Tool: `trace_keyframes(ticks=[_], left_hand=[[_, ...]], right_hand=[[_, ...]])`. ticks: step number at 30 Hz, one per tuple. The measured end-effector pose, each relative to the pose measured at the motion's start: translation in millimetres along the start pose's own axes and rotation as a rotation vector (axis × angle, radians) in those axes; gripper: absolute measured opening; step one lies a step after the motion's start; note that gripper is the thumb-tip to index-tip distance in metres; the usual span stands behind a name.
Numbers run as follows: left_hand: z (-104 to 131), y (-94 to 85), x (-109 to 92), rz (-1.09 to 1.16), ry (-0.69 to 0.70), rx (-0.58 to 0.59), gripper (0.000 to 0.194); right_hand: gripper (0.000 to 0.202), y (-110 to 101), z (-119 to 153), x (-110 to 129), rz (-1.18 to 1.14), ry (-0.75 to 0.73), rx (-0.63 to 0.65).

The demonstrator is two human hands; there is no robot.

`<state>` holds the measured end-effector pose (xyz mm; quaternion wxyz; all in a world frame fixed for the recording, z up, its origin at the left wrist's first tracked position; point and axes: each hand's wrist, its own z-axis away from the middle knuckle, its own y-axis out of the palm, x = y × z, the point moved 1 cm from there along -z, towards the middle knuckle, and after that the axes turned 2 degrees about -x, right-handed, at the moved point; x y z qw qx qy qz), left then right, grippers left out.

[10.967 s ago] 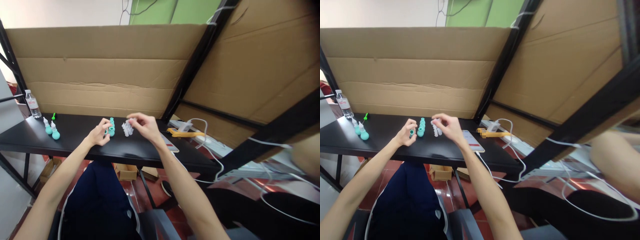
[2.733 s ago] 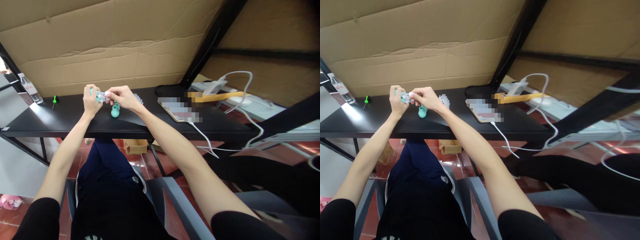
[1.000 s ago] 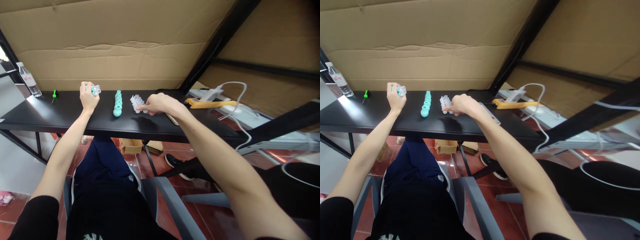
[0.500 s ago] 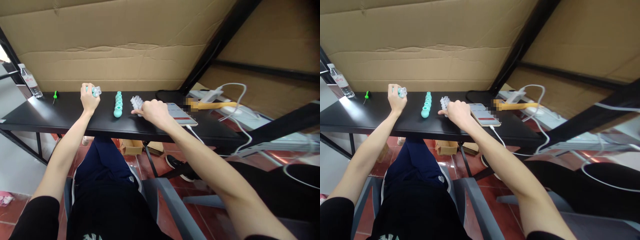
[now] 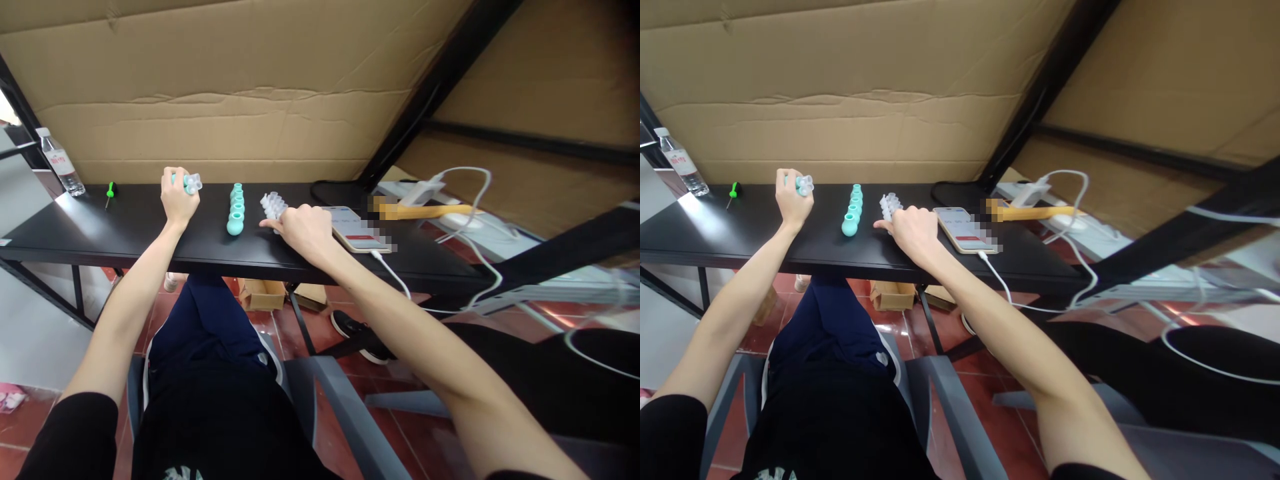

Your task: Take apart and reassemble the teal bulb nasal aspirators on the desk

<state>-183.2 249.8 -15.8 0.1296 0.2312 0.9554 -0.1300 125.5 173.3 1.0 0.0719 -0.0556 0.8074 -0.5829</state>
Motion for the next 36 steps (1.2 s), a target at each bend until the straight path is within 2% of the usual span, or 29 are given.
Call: trace_keyframes(ticks=[10,13,17,20,24,27,32,36], left_hand=[[1,3.5,3,0.033,0.042,0.033,0.014],[1,5.1,6,0.057,0.049,0.041,0.013],[1,6.4,8,0.082,0.091,0.033,0.013],[1,5.6,5,0.077,0.175,0.008,0.012],[2,4.9,-1,0.089,0.243,-0.006,0.014],[3,7.8,-4,0.112,0.254,0.004,0.024],[1,11.4,-1,0.202,0.138,-0.059,0.043],[-2,7.9,4,0.304,-0.034,-0.085,0.056]], right_hand=[[0.082,-3,6,2,0.013,0.012,0.008],[0.081,-9,9,1,0.008,0.031,0.006],[0.077,-28,10,-2,-0.022,0.066,-0.101],[0.069,-40,7,4,-0.14,0.017,-0.213],[0.053,-43,-2,32,-0.428,-0.185,-0.33],[0.042,-40,-14,67,-0.581,-0.302,-0.324],[0.057,-41,-34,126,-0.584,-0.283,-0.251],[0.076,-46,-43,154,-0.547,-0.256,-0.241]])
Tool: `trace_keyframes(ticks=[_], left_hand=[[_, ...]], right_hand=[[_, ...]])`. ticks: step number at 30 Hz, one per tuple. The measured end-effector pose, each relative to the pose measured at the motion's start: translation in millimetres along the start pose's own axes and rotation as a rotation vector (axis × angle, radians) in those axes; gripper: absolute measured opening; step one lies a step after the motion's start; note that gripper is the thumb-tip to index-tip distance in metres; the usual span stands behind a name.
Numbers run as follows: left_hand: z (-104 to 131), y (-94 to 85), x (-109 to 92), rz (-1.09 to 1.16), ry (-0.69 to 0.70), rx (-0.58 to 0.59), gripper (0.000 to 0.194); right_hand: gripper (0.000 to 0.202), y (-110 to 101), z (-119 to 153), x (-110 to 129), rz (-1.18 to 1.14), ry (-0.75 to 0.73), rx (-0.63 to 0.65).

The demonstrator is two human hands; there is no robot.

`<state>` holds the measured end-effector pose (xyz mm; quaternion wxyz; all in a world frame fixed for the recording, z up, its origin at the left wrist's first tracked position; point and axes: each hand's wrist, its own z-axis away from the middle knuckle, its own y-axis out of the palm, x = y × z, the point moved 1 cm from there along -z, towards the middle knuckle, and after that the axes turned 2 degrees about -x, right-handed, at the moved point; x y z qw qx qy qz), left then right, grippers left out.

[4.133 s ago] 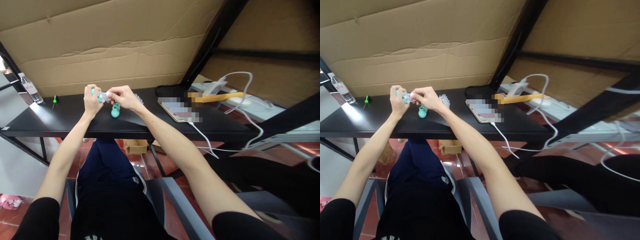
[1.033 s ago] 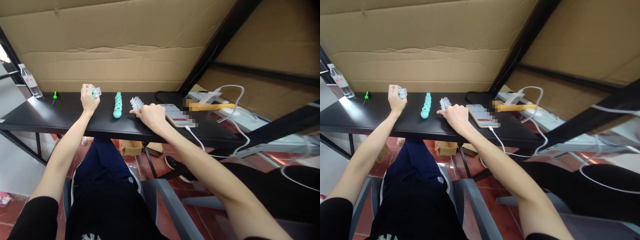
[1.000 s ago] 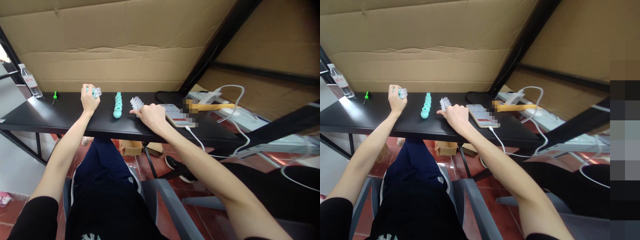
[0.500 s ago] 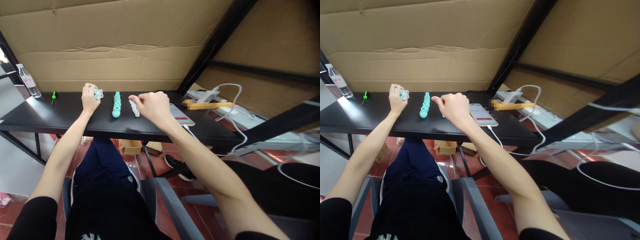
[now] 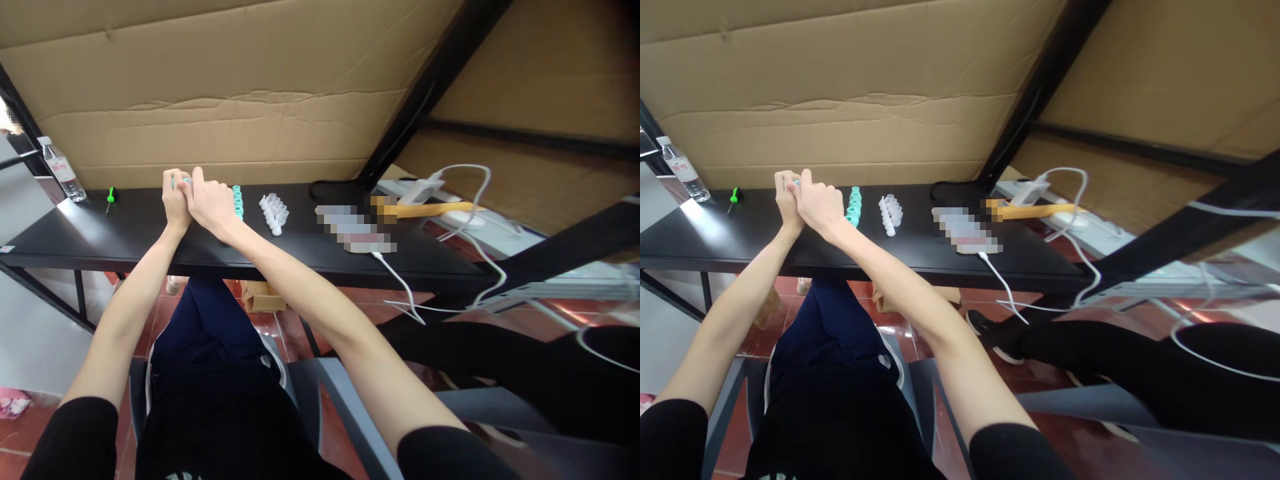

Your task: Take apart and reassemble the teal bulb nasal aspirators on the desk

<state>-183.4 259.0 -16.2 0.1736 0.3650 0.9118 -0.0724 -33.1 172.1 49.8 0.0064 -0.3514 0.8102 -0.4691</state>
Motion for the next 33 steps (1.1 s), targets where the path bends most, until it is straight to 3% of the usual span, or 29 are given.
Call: trace_keyframes(ticks=[4,9,13,18,24,28,33], left_hand=[[-1,0.0,3,0.022,-0.016,-0.07,0.061],[1,7.2,7,0.004,0.038,-0.055,0.063],[3,8.3,1,-0.025,0.147,-0.049,0.061],[4,1.5,-9,-0.043,0.192,0.021,0.045],[6,-4.7,-12,-0.04,0.235,0.135,0.035],[7,-4.5,-18,-0.012,0.299,0.17,0.034],[6,-5.4,-24,-0.067,0.325,0.172,0.018]], right_hand=[[0.078,1,-9,8,0.088,-0.029,-0.045],[0.067,-2,-18,6,0.118,-0.062,-0.05],[0.06,-3,-21,-4,0.015,-0.102,-0.075],[0.061,-4,-22,-15,-0.102,-0.119,-0.084],[0.071,-7,-26,-22,-0.441,-0.07,-0.121],[0.074,-32,-22,-24,-0.447,-0.091,-0.111],[0.071,-92,15,-61,-0.088,-0.014,-0.164]])
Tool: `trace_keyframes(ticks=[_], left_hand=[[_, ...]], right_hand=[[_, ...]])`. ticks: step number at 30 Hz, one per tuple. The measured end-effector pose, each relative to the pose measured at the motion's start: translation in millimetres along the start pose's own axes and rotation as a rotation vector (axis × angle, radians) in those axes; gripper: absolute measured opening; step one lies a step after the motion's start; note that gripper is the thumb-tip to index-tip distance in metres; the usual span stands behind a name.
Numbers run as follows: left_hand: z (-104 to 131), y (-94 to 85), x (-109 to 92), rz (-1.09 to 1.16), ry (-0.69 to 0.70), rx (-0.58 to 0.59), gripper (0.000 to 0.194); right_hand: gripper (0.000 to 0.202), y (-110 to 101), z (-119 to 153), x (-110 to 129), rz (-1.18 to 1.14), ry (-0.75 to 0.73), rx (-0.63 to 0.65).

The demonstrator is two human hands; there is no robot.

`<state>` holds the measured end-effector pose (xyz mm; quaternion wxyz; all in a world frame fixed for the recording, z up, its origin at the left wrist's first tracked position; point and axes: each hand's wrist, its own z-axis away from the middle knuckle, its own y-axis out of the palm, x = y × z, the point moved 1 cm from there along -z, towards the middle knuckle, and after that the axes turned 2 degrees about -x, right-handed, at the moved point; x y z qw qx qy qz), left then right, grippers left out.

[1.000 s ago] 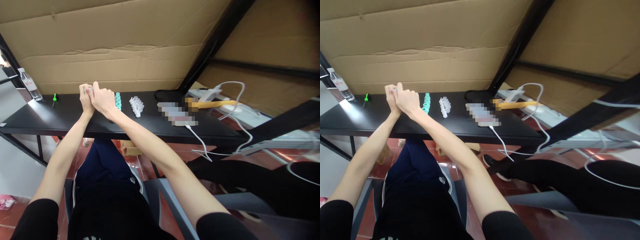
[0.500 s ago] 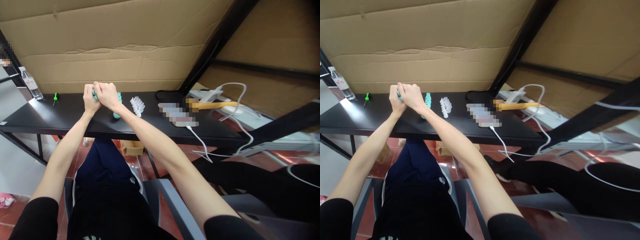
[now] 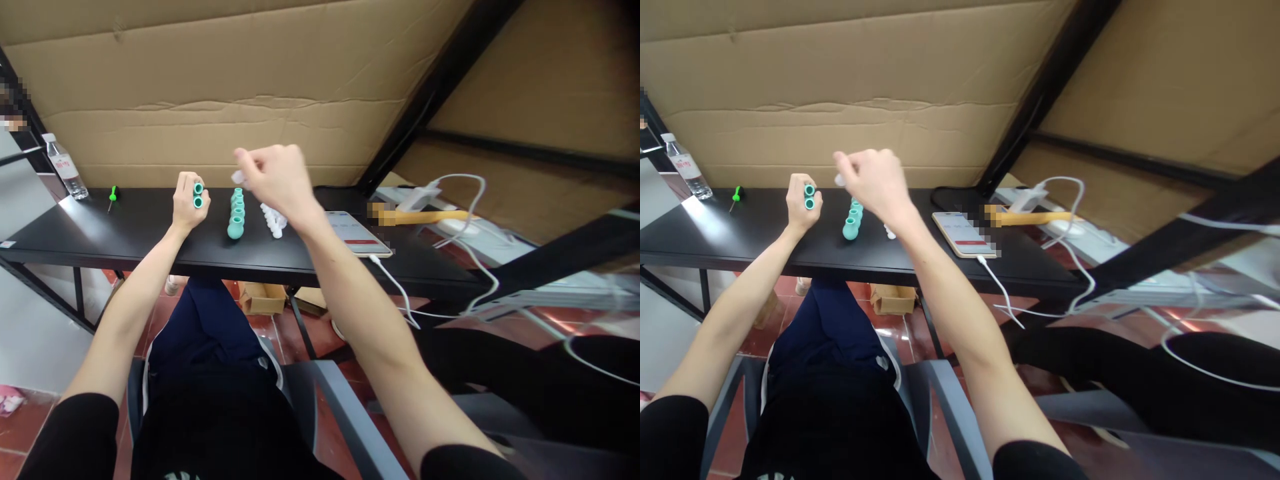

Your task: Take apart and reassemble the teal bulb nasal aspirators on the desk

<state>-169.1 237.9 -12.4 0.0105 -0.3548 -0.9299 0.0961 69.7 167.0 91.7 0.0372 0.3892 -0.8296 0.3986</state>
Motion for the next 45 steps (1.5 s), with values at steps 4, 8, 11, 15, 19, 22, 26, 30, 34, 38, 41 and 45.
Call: trace_keyframes(ticks=[4,8,11,15,19,22,26,30,34,38,41,45], left_hand=[[-1,-1.6,1,-0.015,-0.027,-0.01,0.008],[-1,-1.8,4,-0.017,-0.056,0.002,0.007],[-1,-2.5,4,-0.025,-0.068,0.023,0.007],[-2,-3.0,3,-0.041,-0.066,0.003,0.01],[-2,-1.9,2,-0.052,-0.066,-0.008,0.015],[-2,-1.5,1,-0.049,-0.066,0.003,0.013],[-2,-2.0,1,-0.043,-0.059,0.026,0.01],[-1,-2.2,2,-0.021,-0.087,0.051,0.012],[-1,-1.9,2,-0.024,-0.099,0.036,0.01],[0,-1.2,1,-0.028,-0.101,0.044,0.01],[1,-0.8,1,-0.03,-0.101,0.053,0.01],[1,-1.0,1,-0.029,-0.099,0.057,0.011]], right_hand=[[0.074,-35,36,-51,0.366,0.295,0.0],[0.065,-26,59,-83,0.574,0.506,0.187],[0.066,-8,64,-87,0.577,0.517,0.315],[0.073,6,64,-84,0.551,0.484,0.364],[0.074,13,64,-83,0.565,0.484,0.331],[0.075,21,66,-87,0.566,0.479,0.309],[0.082,29,67,-93,0.559,0.48,0.272],[0.085,30,66,-96,0.543,0.481,0.263],[0.082,27,66,-97,0.519,0.497,0.293],[0.086,26,65,-100,0.493,0.503,0.305],[0.088,23,66,-104,0.49,0.51,0.325],[0.086,16,68,-107,0.496,0.523,0.33]])
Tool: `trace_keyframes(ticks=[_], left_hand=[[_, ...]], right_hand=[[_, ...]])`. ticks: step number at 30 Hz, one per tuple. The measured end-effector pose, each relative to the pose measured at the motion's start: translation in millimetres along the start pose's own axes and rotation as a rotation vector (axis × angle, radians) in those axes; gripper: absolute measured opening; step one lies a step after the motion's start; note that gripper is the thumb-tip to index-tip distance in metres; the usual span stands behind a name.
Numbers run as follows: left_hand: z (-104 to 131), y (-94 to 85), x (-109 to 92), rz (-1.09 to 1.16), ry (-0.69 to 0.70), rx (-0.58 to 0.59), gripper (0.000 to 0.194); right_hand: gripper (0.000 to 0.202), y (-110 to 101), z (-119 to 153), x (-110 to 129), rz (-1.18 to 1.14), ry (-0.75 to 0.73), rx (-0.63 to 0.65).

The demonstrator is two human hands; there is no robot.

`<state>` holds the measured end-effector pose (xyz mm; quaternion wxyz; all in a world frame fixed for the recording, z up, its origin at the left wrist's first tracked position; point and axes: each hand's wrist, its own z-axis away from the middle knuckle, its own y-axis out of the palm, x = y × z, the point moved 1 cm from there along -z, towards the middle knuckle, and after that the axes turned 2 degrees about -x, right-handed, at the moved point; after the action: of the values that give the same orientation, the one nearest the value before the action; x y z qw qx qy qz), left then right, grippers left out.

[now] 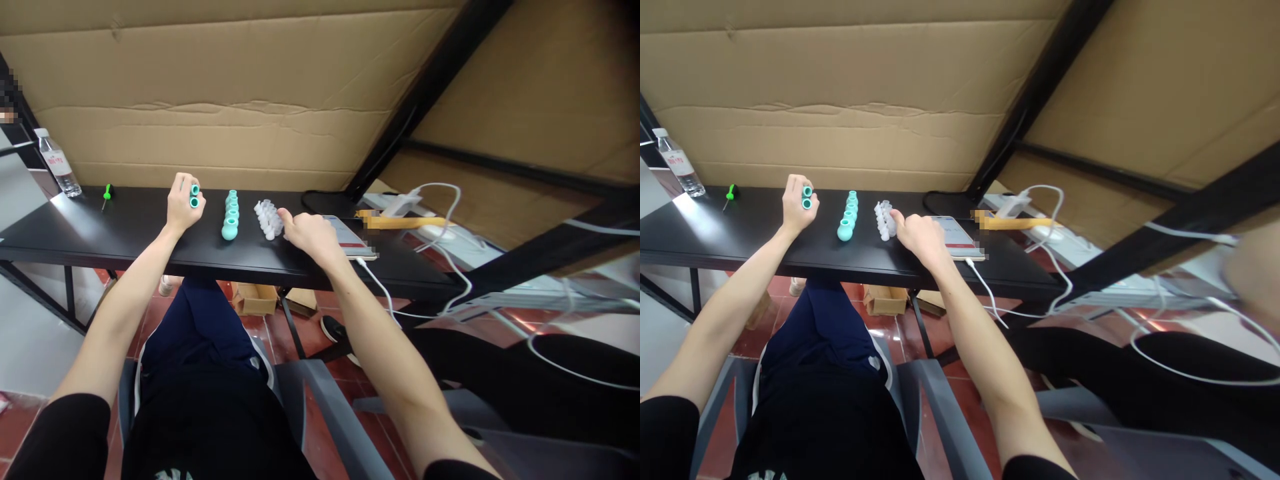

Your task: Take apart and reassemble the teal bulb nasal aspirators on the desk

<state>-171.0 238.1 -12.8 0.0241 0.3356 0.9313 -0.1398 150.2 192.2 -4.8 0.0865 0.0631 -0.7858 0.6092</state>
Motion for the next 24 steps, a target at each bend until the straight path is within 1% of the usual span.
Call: trace_keyframes(ticks=[3,6,12,16,19,21,22,24], left_hand=[[0,-0.5,0,0.001,0.011,0.004,0.012],[-1,-0.8,-1,-0.006,0.008,0.005,0.011],[-1,-0.6,-1,-0.017,0.034,0.004,0.011],[0,-0.9,-2,-0.031,0.057,-0.001,0.013],[1,-1.0,-1,-0.036,0.063,0.003,0.014],[1,-0.6,-1,-0.036,0.063,0.006,0.014],[1,-0.2,0,-0.035,0.062,0.009,0.014],[2,0.7,1,-0.028,0.062,0.021,0.014]], right_hand=[[0.084,-3,4,-1,0.028,-0.012,0.012],[0.084,-4,9,4,0.051,-0.031,0.027],[0.081,-2,15,11,0.065,-0.037,-0.013],[0.084,0,12,5,0.017,-0.053,0.012],[0.082,-5,11,-8,-0.04,-0.048,0.018],[0.073,-10,12,-19,-0.124,-0.048,0.032],[0.064,-12,13,-26,-0.183,-0.055,0.056],[0.043,-15,15,-37,-0.316,-0.075,0.148]])
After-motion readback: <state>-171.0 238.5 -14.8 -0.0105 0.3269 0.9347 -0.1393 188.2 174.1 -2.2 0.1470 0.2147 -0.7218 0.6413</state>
